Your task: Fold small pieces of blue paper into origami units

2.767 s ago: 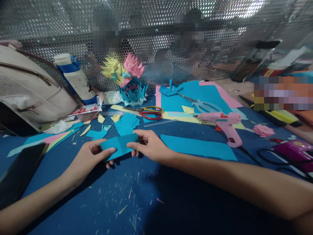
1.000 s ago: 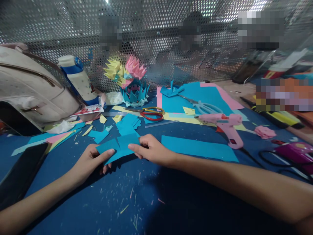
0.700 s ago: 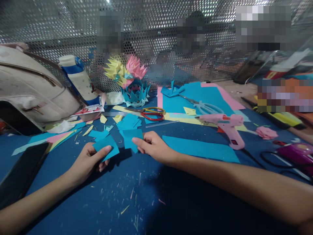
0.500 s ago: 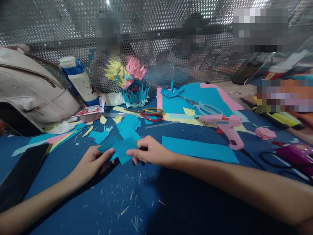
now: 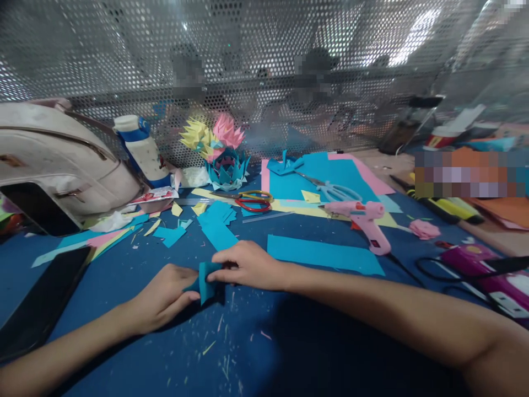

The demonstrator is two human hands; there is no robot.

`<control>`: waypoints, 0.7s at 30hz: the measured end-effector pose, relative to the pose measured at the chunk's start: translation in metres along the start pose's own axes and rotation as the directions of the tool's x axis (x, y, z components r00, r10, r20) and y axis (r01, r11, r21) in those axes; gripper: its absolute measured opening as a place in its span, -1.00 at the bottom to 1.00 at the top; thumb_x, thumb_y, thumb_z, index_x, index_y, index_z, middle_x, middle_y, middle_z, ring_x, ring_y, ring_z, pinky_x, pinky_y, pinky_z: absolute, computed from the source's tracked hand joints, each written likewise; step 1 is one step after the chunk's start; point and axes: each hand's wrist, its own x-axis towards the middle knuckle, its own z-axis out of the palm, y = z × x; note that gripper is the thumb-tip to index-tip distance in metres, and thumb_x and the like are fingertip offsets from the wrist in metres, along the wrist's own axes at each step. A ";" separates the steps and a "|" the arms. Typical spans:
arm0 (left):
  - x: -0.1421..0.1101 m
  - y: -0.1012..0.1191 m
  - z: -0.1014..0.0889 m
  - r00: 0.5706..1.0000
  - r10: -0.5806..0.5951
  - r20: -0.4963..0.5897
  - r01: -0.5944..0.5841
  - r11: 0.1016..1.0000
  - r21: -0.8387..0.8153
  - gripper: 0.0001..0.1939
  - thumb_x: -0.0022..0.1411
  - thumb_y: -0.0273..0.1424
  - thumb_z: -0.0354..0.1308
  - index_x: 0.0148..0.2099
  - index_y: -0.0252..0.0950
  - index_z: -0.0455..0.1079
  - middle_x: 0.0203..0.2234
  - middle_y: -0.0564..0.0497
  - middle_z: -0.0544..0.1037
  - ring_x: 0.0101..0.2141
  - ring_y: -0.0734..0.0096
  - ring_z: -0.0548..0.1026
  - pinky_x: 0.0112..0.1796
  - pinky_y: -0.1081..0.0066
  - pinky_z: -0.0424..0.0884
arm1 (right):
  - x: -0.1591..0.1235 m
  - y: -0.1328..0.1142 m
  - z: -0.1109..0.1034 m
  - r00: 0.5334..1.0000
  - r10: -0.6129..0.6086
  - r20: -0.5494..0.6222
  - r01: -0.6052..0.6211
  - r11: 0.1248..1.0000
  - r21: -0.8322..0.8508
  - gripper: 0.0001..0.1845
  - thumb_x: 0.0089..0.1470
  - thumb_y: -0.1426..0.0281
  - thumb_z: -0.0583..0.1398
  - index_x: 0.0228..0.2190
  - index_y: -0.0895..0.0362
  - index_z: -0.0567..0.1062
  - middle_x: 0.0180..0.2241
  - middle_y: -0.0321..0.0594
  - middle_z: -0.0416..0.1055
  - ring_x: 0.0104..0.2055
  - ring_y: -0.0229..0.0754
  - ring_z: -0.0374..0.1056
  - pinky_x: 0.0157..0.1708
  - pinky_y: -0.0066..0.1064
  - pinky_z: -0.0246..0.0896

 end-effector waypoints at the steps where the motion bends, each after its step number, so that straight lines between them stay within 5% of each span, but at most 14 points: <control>1: 0.000 0.000 0.000 1.000 -0.012 -0.018 0.012 1.000 -0.006 -0.40 0.40 -0.11 -0.43 -0.35 -0.30 0.33 -0.56 -0.03 0.43 -0.55 0.34 0.35 -0.49 0.40 0.13 | 0.000 0.000 0.000 1.000 -0.002 -0.004 0.002 1.000 0.004 -0.73 0.14 0.25 0.19 -0.49 0.17 0.50 -0.65 -0.38 0.33 -0.56 -0.35 0.30 -0.54 -0.57 0.02; 5: -0.001 0.003 0.001 0.994 -0.076 -0.073 0.071 0.995 -0.077 -0.54 0.39 -0.11 -0.24 -0.18 -0.29 0.37 -0.50 0.00 0.48 -0.53 0.36 0.39 -0.47 0.44 0.17 | -0.001 0.000 0.003 1.000 0.011 -0.021 -0.011 1.000 0.029 -0.68 0.17 0.21 0.15 -0.47 0.18 0.48 -0.65 -0.37 0.36 -0.57 -0.33 0.31 -0.51 -0.54 0.06; 8: 0.000 0.005 0.002 0.966 -0.174 -0.191 0.167 0.985 -0.052 -0.69 0.36 -0.20 -0.08 -0.25 -0.29 0.37 -0.50 0.02 0.47 -0.51 0.39 0.39 -0.45 0.45 0.21 | -0.001 -0.001 0.005 0.998 -0.012 -0.066 0.007 0.997 -0.074 -0.64 0.17 0.18 0.13 -0.52 0.17 0.45 -0.65 -0.37 0.33 -0.56 -0.32 0.27 -0.50 -0.52 0.04; 11: 0.003 0.004 0.001 0.885 -0.304 -0.352 0.273 0.952 -0.136 -0.69 0.35 -0.27 -0.08 -0.40 -0.29 0.30 -0.60 0.09 0.37 -0.56 0.44 0.33 -0.48 0.48 0.22 | -0.003 -0.004 0.006 0.962 -0.044 -0.268 -0.005 0.984 -0.180 -0.74 0.21 0.21 0.09 -0.29 0.12 0.46 -0.34 -0.22 0.46 -0.27 -0.19 0.35 -0.27 -0.40 0.19; 14: 0.007 -0.003 -0.006 0.809 -0.416 -0.416 0.333 0.907 -0.259 -0.70 0.34 -0.27 -0.06 -0.41 -0.29 0.28 -0.61 0.10 0.39 -0.54 0.43 0.38 -0.47 0.48 0.26 | -0.003 -0.001 0.008 0.906 -0.051 -0.421 -0.056 0.970 -0.237 -0.68 0.20 0.25 0.11 -0.02 0.05 0.34 0.07 -0.12 0.29 0.13 -0.08 0.15 0.09 -0.20 0.06; 17: 0.011 -0.015 -0.015 0.744 -0.456 -0.488 0.379 0.890 -0.254 -0.67 0.31 -0.23 -0.03 -0.46 -0.28 0.23 -0.61 0.07 0.42 -0.53 0.39 0.40 -0.46 0.45 0.27 | -0.003 0.006 0.012 0.925 0.057 -0.375 -0.171 0.945 -0.278 -0.35 0.05 0.18 0.24 0.13 0.07 0.20 0.20 -0.03 0.12 0.24 0.06 0.00 0.14 -0.06 0.00; 21: 0.014 -0.029 -0.025 0.708 -0.462 -0.534 0.407 0.885 -0.226 -0.67 0.30 -0.21 -0.04 -0.46 -0.26 0.19 -0.63 0.07 0.41 -0.55 0.38 0.41 -0.47 0.44 0.28 | -0.003 0.012 0.015 0.937 0.103 -0.333 -0.210 0.930 -0.303 -0.34 0.04 0.19 0.25 0.13 0.04 0.20 0.15 -0.03 0.19 0.21 0.11 0.06 0.09 -0.01 0.06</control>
